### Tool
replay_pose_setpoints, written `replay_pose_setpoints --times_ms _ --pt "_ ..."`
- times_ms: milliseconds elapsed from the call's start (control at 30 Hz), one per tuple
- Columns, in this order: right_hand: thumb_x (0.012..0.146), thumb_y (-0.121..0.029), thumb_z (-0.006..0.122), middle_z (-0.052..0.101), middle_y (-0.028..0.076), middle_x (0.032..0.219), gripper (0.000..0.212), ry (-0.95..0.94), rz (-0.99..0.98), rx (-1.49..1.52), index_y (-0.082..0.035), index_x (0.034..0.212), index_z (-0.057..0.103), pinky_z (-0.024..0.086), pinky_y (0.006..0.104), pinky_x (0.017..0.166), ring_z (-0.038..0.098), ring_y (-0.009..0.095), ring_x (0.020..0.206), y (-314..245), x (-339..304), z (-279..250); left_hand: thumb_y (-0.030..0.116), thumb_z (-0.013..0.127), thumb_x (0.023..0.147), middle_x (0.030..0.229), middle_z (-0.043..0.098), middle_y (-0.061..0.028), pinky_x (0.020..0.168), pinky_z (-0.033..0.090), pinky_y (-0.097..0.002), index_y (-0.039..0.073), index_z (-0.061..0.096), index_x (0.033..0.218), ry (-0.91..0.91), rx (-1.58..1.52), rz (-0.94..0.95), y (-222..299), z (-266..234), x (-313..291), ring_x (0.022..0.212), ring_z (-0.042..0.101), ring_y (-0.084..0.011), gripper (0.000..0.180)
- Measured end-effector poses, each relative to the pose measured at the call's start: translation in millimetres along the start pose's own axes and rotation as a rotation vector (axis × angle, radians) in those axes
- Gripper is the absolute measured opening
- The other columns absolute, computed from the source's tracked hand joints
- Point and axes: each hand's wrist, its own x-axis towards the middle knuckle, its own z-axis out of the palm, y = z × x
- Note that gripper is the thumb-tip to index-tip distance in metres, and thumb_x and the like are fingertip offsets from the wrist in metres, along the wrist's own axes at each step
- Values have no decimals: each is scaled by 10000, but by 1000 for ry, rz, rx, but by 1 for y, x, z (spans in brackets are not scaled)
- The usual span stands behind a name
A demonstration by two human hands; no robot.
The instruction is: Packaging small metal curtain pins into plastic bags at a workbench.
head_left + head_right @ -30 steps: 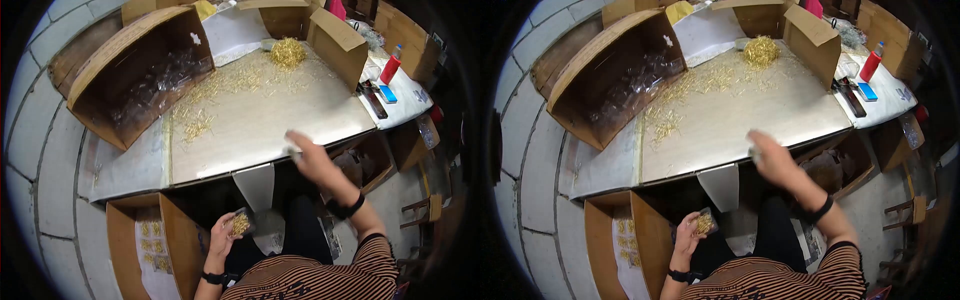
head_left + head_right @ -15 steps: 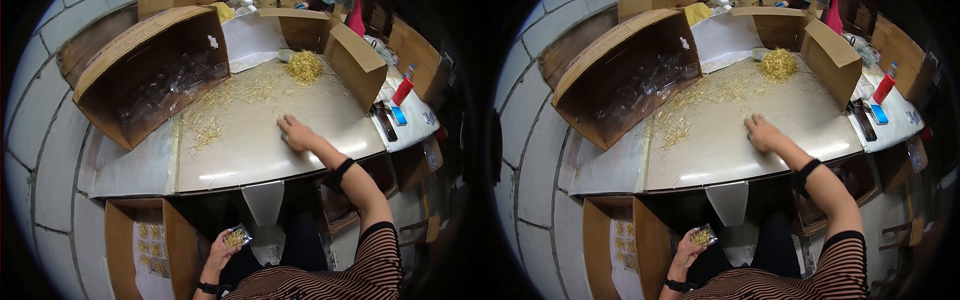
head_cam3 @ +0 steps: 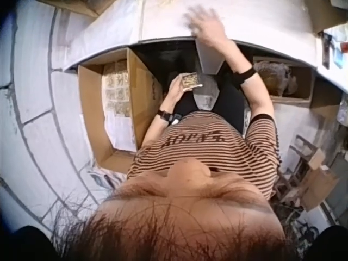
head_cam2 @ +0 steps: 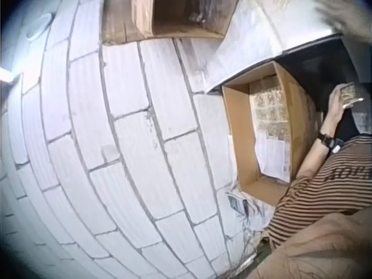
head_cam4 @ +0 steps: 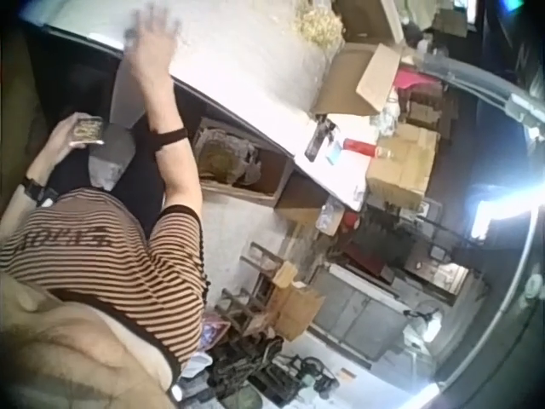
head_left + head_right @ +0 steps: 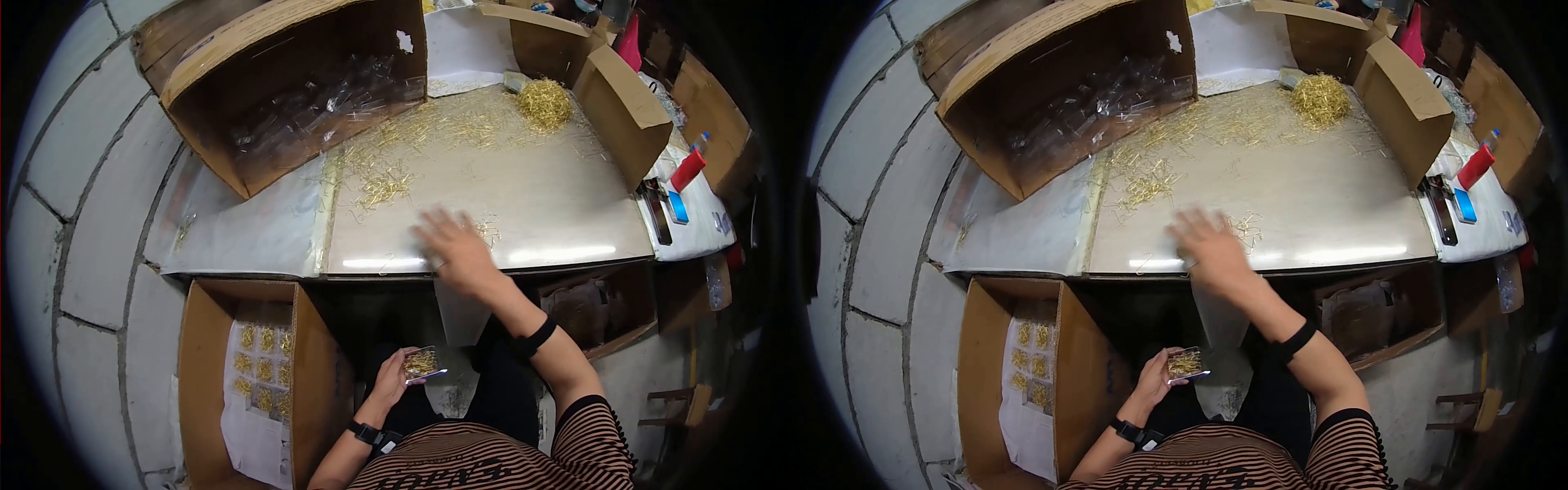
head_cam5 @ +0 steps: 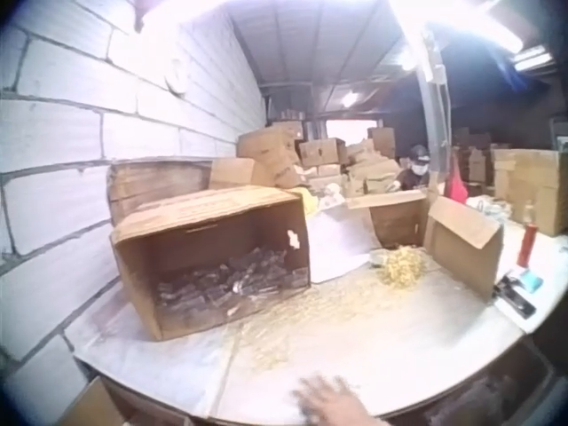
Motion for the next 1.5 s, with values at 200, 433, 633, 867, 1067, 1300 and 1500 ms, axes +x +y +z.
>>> replay_pose_setpoints --times_ms 200,433,633,867,1067,1300,1500 --pt "905 -232 485 462 39 1388 411 -161 -344 34 -94 1291 509 231 467 1118 329 221 1357 -3 5 6 314 359 1004 985 652 -136 578 594 -316 -24 538 1132 169 115 -41 -9 15 19 805 675 -207 403" --pt "951 -302 455 393 119 1437 404 87 350 646 -132 1314 504 222 459 1118 286 276 1375 62 -33 -36 303 362 1002 951 655 -129 568 590 -306 -9 542 1100 120 124 -82 -14 24 34 794 674 -195 373" --pt "912 -392 502 412 143 1414 459 -26 310 82 -178 1318 504 235 500 1098 318 335 1345 32 -15 1 302 350 1000 950 646 -127 533 579 -309 -13 536 1112 94 138 -109 -22 41 56 776 672 -200 383" --pt "727 -81 623 477 153 1332 513 55 216 66 -8 1225 525 356 398 1049 406 324 1279 -26 -82 -12 316 350 991 948 656 -149 498 565 -309 -11 527 1127 76 124 -167 -26 55 75 727 688 -233 396" --pt "715 99 570 563 159 1223 441 33 246 390 -31 1135 592 459 379 954 523 328 1171 -48 -161 -39 351 364 987 941 664 -104 515 579 -280 6 548 1113 55 106 -131 -30 66 59 762 681 -186 411" --pt "782 40 574 634 167 1080 278 10 505 618 6 1054 620 486 383 879 598 342 1022 -51 -228 -28 403 366 992 935 663 -97 500 577 -252 36 568 1085 13 141 -157 -40 58 20 771 683 -168 429" --pt "894 -94 534 626 196 1143 362 -92 798 1064 62 1221 524 448 313 927 602 255 1077 -52 -238 0 202 518 942 922 660 -68 489 573 -259 43 587 1086 24 189 -59 -18 94 -4 763 674 -140 226"
